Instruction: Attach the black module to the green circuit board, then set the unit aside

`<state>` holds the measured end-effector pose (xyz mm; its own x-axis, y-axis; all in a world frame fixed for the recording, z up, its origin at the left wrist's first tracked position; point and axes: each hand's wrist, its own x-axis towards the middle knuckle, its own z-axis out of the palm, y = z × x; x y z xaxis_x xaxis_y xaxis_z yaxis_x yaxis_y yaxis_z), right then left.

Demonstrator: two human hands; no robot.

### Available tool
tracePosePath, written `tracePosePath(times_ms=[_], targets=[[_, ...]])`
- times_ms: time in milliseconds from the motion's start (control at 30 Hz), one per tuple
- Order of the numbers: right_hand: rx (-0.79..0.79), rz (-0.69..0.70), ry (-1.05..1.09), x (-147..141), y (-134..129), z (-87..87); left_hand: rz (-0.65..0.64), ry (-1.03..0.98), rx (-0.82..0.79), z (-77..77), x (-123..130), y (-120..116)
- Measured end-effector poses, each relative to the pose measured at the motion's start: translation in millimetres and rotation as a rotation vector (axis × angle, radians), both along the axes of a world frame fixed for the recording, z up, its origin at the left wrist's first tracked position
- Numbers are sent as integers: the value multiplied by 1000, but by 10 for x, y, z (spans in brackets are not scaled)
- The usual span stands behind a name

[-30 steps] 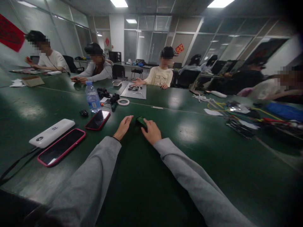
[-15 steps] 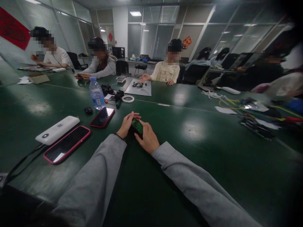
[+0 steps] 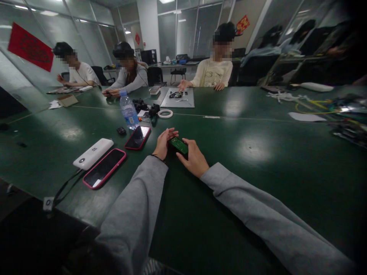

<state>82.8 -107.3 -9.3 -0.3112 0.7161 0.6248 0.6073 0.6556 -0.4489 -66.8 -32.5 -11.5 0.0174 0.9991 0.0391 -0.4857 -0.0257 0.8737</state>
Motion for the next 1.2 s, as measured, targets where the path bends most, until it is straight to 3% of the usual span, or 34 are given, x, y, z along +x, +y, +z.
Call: tracePosePath(times_ms=[600,933,1200], targets=[[-54,-40,66,7,7,-35,15,116,92,8,26,-156],[-126,20,102,47,30,-29,-133,223,194,40,-14,-183],[-189,-1,156,70,52,-47,-81,233,194,32,13,-187]])
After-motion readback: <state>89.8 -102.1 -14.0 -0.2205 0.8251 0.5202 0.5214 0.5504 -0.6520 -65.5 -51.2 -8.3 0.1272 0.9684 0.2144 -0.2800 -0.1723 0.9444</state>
